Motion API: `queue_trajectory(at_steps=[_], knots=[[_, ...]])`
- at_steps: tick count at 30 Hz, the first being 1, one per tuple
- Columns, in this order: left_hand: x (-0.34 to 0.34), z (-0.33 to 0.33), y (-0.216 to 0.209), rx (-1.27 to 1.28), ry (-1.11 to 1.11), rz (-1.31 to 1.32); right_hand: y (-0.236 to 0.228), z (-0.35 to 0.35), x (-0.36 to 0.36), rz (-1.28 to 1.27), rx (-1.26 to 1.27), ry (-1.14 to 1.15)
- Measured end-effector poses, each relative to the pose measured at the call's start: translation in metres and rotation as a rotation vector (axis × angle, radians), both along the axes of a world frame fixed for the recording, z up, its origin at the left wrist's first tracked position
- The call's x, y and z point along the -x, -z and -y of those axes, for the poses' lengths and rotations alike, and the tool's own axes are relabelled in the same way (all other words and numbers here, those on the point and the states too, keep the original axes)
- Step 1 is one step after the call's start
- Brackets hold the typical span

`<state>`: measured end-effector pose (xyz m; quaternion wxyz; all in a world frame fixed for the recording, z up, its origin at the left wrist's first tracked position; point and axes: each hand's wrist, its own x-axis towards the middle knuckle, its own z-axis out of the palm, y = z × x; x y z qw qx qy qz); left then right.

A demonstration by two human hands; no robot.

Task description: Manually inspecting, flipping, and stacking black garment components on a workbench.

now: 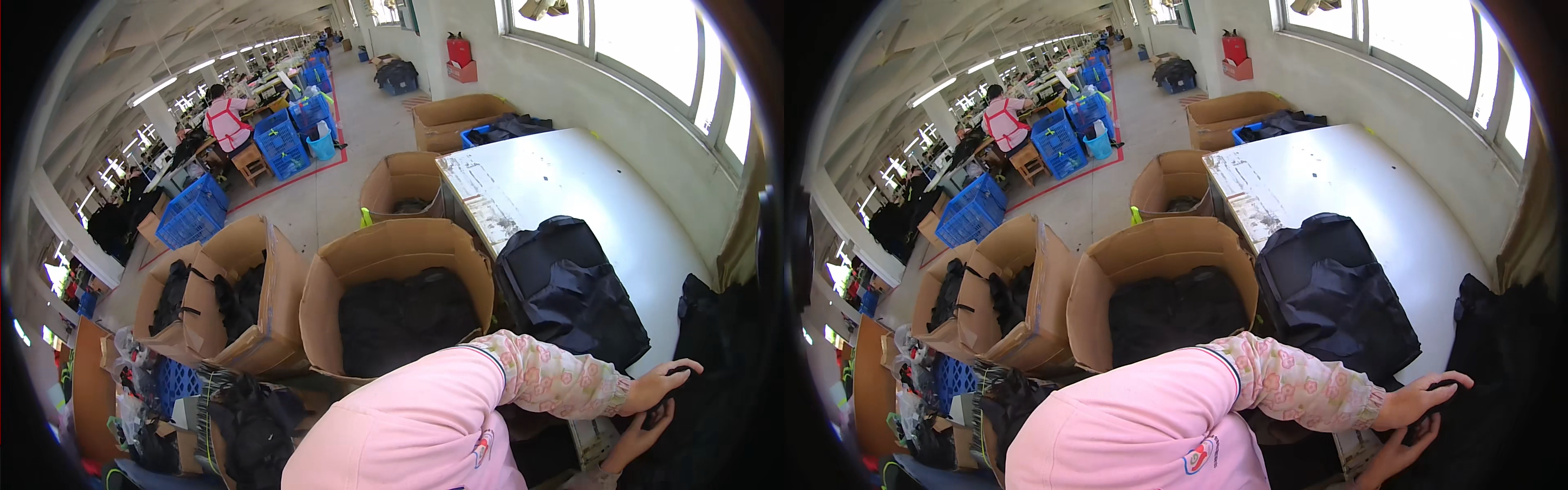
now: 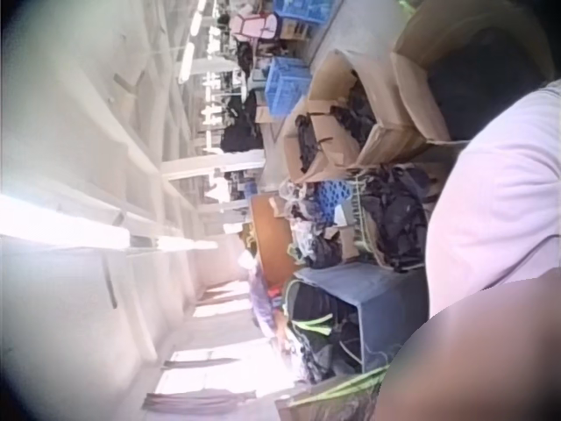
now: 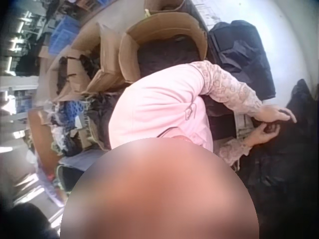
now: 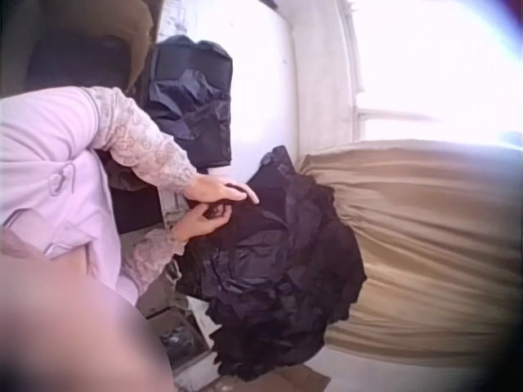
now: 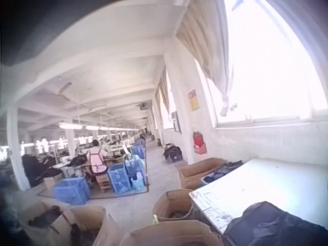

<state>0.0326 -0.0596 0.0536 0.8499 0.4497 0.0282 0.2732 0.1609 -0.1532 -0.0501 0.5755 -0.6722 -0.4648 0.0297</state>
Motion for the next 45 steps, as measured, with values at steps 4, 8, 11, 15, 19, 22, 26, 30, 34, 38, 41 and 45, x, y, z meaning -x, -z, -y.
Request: queue_trajectory(at_steps=[4,8,11,15,19,22,26,30,34,38,41,45], knots=[[-0.013,0.003,0.034,-0.206,0.036,0.091,0.024,0.009,-0.045,0.021,-0.007,-0.016],[-0.008,-0.003,0.064,-0.810,0.070,0.056,0.027,0.037,-0.056,-0.412,-0.067,-0.151],[-0.019,-0.016,0.087,-0.676,0.117,0.021,-0.013,0.041,-0.009,-0.526,-0.114,-0.156],[0.011,-0.046,0.062,-0.248,0.031,-0.088,-0.047,0.025,0.003,-0.316,-0.025,-0.136],[0.024,-0.050,0.054,0.239,0.425,-0.508,-0.095,0.026,-0.016,0.386,-0.130,0.235],[0.028,-0.025,0.057,0.081,0.853,-0.424,-0.118,0.034,-0.044,0.611,-0.252,0.256],[0.021,-0.007,0.010,-0.669,1.078,-0.329,-0.078,0.012,-0.055,0.714,-0.088,0.032],[0.035,-0.018,0.025,-0.131,0.757,-0.381,-0.050,0.016,-0.056,0.816,0.356,-0.027],[0.034,-0.042,0.035,0.128,0.629,-0.101,-0.105,0.051,-0.049,-0.188,-0.006,-0.054],[0.031,-0.038,0.025,0.139,0.544,-0.131,-0.142,0.062,0.018,0.229,-0.018,-0.136],[0.019,-0.019,0.019,0.126,0.532,-0.146,-0.136,0.055,0.035,0.491,0.099,-0.050],[0.018,-0.017,0.017,0.069,0.224,-0.304,-0.128,0.060,0.016,0.213,0.108,-0.058]])
